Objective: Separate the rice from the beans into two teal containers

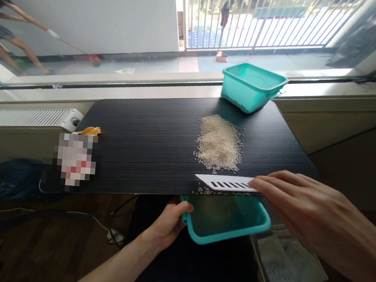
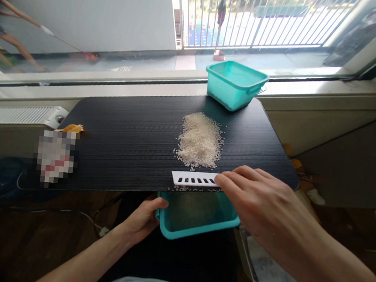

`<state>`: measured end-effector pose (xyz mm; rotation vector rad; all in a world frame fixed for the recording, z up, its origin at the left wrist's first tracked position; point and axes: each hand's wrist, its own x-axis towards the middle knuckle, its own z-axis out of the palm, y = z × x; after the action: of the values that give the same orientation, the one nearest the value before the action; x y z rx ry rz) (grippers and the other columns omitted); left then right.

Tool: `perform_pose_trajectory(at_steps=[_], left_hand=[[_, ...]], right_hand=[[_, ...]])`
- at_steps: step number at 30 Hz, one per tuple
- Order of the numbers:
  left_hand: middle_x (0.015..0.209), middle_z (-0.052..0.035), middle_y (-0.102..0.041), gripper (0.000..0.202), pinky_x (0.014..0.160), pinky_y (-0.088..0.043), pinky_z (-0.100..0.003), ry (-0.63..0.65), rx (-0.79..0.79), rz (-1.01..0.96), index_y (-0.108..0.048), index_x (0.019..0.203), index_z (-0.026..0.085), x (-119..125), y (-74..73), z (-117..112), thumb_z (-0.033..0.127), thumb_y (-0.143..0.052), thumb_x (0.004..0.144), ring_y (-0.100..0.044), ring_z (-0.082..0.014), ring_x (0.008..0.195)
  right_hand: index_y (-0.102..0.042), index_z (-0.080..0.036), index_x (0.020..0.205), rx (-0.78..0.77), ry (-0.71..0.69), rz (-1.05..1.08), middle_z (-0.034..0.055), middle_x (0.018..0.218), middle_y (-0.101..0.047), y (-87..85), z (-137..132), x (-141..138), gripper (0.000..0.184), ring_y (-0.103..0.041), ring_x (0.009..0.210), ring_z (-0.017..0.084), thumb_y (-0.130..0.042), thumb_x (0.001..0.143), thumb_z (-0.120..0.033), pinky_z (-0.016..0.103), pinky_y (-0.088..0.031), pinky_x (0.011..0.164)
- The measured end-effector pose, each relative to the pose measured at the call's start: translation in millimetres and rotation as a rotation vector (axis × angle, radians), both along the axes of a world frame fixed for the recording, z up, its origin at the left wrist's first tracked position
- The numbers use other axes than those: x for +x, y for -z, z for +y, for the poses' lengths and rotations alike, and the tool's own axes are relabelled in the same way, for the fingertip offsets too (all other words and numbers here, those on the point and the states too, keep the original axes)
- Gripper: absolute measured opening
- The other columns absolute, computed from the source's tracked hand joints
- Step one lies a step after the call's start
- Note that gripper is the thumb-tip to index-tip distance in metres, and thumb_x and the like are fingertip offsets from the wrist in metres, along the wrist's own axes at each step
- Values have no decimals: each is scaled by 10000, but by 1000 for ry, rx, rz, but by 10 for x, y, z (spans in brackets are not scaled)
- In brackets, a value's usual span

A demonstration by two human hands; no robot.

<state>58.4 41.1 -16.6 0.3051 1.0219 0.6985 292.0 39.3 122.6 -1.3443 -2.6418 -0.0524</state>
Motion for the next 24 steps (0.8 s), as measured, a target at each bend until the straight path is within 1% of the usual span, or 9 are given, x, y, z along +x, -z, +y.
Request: perform_pose_trajectory(at_steps=[2,4,8,12,16,18,20,22,24], left_hand=[[753,-34,-666,290,599,-451,-249,-1,1,-24,-628,877,130,6,2,-5,96,-594,591,-578,-124,605],[754,-36,-666,291,597,-450,-248,3,4,-32,-629,887,128,7,3,-5,94,-586,601,-572,-119,597],[779,-50,-669,278,607,-450,-250,17,-2,-23,-632,883,121,-8,1,5,103,-597,608,-579,-126,620],[814,-58,-672,309,614,-454,-261,36,1,-29,-625,916,129,-20,-3,8,96,-585,611,-597,-149,668],[822,-49,-672,332,613,-456,-267,28,11,-36,-621,929,135,-34,-3,-11,82,-567,606,-599,-154,681],[811,-43,-669,317,608,-455,-264,21,16,-34,-625,915,133,-38,2,-17,84,-576,605,-594,-147,667],[772,-34,-662,291,598,-451,-256,24,7,-20,-630,892,128,-27,18,-17,94,-594,605,-581,-131,632],[722,-21,-649,260,593,-450,-246,33,-14,-2,-635,858,120,5,42,-11,103,-614,599,-565,-112,595],[685,-14,-637,217,598,-453,-241,47,-31,10,-639,811,113,59,64,-2,112,-628,595,-556,-103,579]], right_hand=[[-582,-185,939,-6,-25,-26,34,812,-645,10,16,-26,274,-567,697,157,-348,797,-185,274,-456,580],[-573,-191,948,-20,-60,-51,27,824,-646,9,-32,7,276,-570,712,150,-338,805,-175,265,-457,587],[-553,-197,1023,44,-95,-57,26,869,-649,-19,-130,114,294,-577,798,151,-360,802,-172,256,-454,635],[-582,-204,957,32,-67,-12,25,859,-662,-26,-32,21,288,-582,773,153,-331,817,-176,263,-458,633],[-590,-199,948,21,-105,-10,25,877,-669,23,50,-71,282,-584,767,165,-330,838,-193,289,-466,628],[-580,-213,979,18,-133,-27,13,891,-671,54,-7,3,294,-583,801,164,-333,829,-157,286,-465,651],[-553,-241,1038,51,-127,-33,-2,922,-668,84,-115,152,338,-579,851,168,-323,818,-128,289,-458,687],[-510,-269,1102,98,-61,-47,-8,959,-658,110,-233,323,368,-570,900,180,-329,813,-131,306,-446,725],[-477,-280,1134,109,42,-83,6,977,-644,132,-332,464,369,-564,925,187,-351,812,-149,319,-437,754]])
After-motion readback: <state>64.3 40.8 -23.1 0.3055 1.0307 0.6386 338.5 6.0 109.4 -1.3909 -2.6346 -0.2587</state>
